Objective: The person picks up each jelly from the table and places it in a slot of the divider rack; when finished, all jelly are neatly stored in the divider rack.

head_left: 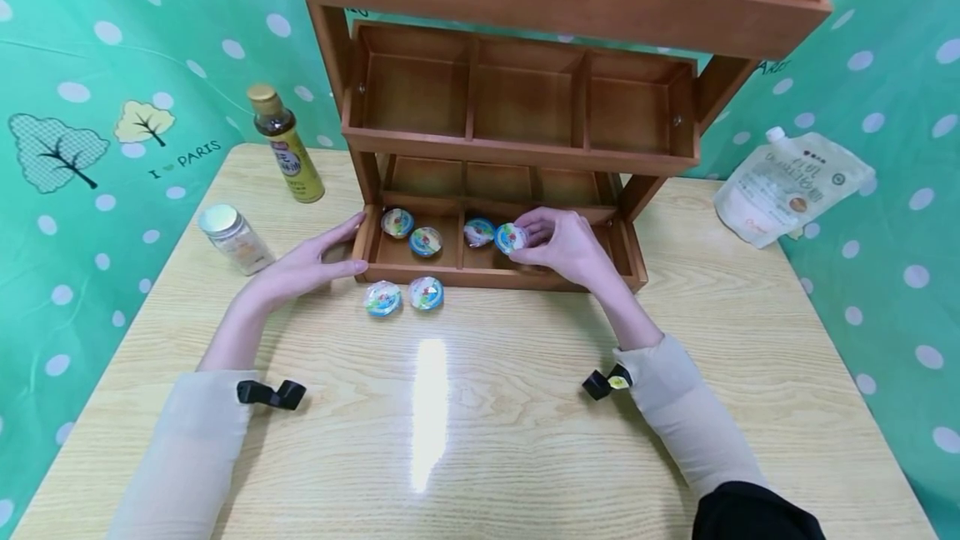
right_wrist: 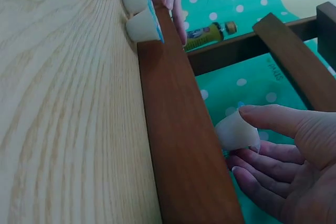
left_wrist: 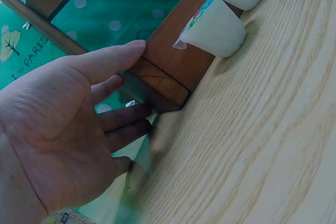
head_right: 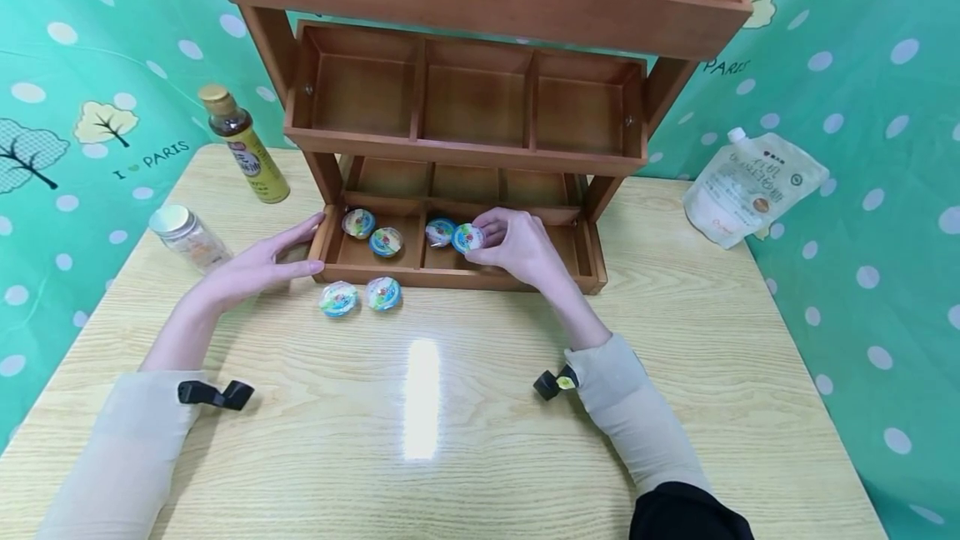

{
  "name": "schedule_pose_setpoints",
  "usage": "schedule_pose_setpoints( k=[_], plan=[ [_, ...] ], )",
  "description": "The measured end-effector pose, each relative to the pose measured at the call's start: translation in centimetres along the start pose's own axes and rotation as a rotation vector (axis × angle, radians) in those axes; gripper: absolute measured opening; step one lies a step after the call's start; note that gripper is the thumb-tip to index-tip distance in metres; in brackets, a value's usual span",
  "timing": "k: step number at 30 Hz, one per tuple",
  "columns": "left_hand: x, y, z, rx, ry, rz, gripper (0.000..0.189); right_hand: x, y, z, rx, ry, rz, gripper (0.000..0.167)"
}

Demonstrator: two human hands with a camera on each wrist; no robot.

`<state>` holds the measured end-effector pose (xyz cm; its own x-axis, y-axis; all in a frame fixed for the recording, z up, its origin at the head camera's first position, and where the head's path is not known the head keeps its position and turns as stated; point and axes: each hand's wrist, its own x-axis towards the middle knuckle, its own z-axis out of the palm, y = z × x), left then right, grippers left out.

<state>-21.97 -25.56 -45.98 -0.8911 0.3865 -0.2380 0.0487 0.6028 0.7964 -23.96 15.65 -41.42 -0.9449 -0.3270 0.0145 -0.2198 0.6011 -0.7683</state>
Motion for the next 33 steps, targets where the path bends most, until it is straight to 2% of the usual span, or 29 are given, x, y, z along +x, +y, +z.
schedule_pose_setpoints(
  k=[4, 18, 33],
  plan=[
    [0.0, 0.0, 0.0, -0.023, -0.010, -0.005, 0.085, 0.1, 0.5, 0.1, -0.032, 0.019, -0.013, 0.040],
    [0.0, 0.1, -0.1, -0.017, -0.010, -0.002, 0.086, 0.7, 1.5, 0.6, -0.126, 0.052, 0.018, 0.041],
    [-0.1, 0.2, -0.1, 0.009, -0.006, -0.012, 0.085, 1.1, 2.6, 1.4, -0.167, 0.054, -0.028, 0.040]
  ],
)
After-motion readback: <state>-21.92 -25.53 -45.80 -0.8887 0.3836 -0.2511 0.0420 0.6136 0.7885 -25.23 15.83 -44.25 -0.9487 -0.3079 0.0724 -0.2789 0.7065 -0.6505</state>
